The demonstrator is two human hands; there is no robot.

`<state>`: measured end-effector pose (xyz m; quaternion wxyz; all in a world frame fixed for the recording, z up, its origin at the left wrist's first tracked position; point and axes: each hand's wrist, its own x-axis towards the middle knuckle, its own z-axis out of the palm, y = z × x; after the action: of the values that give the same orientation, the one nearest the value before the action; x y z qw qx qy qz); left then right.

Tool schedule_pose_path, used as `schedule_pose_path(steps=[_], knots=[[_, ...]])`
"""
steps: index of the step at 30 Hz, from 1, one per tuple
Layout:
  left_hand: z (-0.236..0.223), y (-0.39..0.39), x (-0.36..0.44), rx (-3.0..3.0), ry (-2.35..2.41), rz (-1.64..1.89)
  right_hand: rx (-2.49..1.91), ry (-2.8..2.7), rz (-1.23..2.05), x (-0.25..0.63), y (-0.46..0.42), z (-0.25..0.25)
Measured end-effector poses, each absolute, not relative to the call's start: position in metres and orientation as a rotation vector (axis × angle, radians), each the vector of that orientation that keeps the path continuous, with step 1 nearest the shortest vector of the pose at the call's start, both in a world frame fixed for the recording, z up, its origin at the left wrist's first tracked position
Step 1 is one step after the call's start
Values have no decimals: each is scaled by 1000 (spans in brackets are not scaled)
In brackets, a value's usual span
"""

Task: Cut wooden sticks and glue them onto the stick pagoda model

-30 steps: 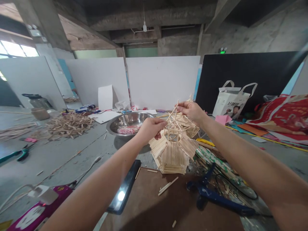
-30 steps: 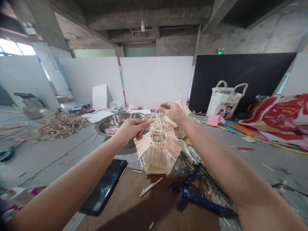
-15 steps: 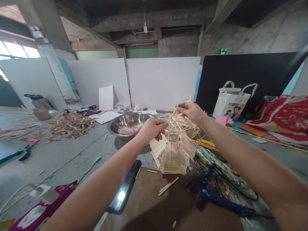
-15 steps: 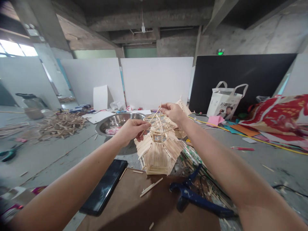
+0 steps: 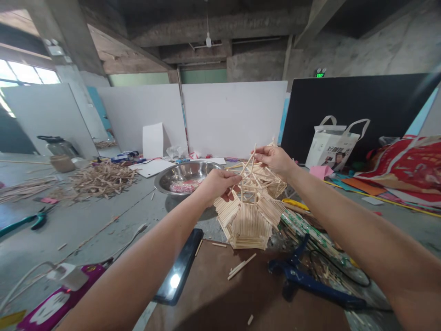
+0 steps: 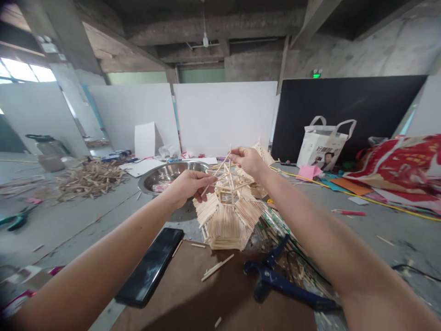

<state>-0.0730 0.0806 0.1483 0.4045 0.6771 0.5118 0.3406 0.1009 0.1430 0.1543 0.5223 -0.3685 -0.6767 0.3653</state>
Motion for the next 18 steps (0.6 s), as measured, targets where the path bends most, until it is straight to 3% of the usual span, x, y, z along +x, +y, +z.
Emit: schedule_pose_path(steps=[18], knots=[[148,80,-73,1736,1305,846,-921,-1615,866,99,135,160]])
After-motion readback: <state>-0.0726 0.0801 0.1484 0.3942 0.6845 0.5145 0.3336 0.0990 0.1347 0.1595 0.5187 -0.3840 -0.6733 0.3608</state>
